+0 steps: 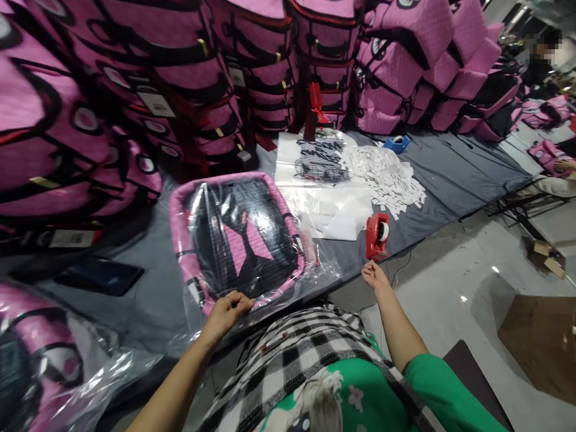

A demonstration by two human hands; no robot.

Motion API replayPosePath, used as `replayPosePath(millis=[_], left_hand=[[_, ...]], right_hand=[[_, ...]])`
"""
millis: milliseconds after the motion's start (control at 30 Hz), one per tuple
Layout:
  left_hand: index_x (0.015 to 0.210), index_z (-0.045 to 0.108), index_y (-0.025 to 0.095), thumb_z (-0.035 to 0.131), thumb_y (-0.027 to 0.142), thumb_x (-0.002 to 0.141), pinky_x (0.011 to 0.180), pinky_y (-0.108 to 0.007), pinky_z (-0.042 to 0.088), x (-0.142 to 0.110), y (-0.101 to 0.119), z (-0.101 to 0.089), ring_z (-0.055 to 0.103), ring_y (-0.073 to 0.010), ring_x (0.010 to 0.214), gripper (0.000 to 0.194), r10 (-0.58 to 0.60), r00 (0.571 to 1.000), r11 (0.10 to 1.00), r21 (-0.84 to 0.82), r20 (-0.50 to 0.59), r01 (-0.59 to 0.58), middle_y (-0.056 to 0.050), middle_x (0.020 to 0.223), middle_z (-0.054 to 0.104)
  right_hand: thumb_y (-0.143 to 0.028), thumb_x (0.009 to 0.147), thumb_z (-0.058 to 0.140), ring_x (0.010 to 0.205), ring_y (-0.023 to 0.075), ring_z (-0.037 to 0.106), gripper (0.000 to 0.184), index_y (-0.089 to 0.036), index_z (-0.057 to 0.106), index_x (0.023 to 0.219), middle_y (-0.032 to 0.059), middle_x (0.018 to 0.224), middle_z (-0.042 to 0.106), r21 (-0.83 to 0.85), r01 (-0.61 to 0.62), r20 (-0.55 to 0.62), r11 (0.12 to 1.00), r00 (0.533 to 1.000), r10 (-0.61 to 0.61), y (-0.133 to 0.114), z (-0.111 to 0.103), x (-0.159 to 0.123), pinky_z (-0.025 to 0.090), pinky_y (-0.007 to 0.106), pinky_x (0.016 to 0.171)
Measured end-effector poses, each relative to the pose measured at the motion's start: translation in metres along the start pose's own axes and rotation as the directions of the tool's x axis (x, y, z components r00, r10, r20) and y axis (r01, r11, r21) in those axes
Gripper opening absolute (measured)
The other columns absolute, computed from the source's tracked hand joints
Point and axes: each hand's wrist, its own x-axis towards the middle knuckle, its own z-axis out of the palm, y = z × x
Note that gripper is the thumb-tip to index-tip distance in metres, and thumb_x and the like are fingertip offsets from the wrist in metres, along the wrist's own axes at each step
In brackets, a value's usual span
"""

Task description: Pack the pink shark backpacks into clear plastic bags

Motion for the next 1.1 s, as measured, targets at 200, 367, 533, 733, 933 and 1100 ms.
replayPosePath(millis=[200,367,533,733,933,1100], left_hand=[[0.053,0.059,0.019,0.064,0.051,0.061,0.066,-0.029,0.038,0.0,0.005,0.004,0.048,-0.0146,0.064,0.033,0.014,1.0,1.0,-0.022,-0.026,-0.015,0.0,0.063,0.05],[0.053,0.058,0.018,0.066,0.042,0.065,0.065,-0.027,0.037,0.004,-0.004,0.005,0.048,-0.0129,0.065,0.028,-0.005,0.998,0.999,-0.044,-0.055,0.003,0.001,0.067,0.051],[0.055,0.06,0.018,0.066,0.042,0.068,0.065,-0.027,0.038,0.002,-0.005,0.007,0.049,-0.0131,0.065,0.028,0.024,0.998,0.999,-0.046,-0.05,-0.026,0.001,0.068,0.051],[0.058,0.061,0.018,0.065,0.038,0.07,0.064,-0.027,0.036,0.001,-0.006,0.007,0.05,-0.0132,0.065,0.023,0.032,0.997,0.999,-0.023,-0.066,-0.033,0.001,0.07,0.053],[0.059,0.062,0.018,0.066,0.034,0.073,0.064,-0.026,0.037,0.001,-0.005,0.007,0.05,-0.0124,0.064,0.022,0.046,0.997,0.999,-0.005,-0.059,-0.047,0.001,0.071,0.053],[0.064,0.064,0.018,0.065,0.034,0.079,0.066,-0.028,0.037,-0.002,-0.006,0.006,0.051,-0.0136,0.067,0.022,0.092,0.994,0.994,0.058,-0.056,-0.088,0.0,0.072,0.055]], right_hand=[[-0.052,0.084,0.075,0.051,0.0082,0.027,0.041,-0.021,0.048,0.081,-0.0087,0.061,0.033,-0.299,0.076,0.624,0.951,0.77,0.134,-0.007,0.097,-0.042,0.024,0.019,0.047],[-0.047,0.095,0.062,0.064,0.0124,0.041,0.034,-0.02,0.05,0.078,-0.0032,0.069,0.049,-0.33,0.889,0.901,0.317,0.196,0.388,-0.019,0.191,-0.061,0.027,0.025,0.062],[-0.034,0.094,0.066,0.073,0.0148,0.057,0.02,-0.022,0.055,0.082,-0.0016,0.081,0.064,-0.116,0.974,0.728,-0.197,0.218,0.65,-0.003,0.248,-0.057,0.023,0.026,0.058],[-0.052,0.087,0.075,0.081,0.022,0.066,0.037,-0.022,0.062,0.104,0.005,0.087,0.07,-0.191,0.863,0.725,-0.467,0.445,0.526,0.003,0.251,-0.051,0.027,0.026,0.058],[-0.031,0.104,0.052,0.096,0.0216,0.063,0.02,-0.019,0.067,0.11,0.0109,0.106,0.067,-0.271,0.886,0.863,-0.377,0.397,0.312,0.014,0.205,-0.055,0.041,0.029,0.075],[-0.049,0.092,0.07,0.091,0.0238,0.057,0.028,-0.022,0.073,0.099,0.0085,0.095,0.066,-0.367,0.929,0.926,-0.035,0.369,0.085,0.055,0.178,-0.053,0.042,0.035,0.08]])
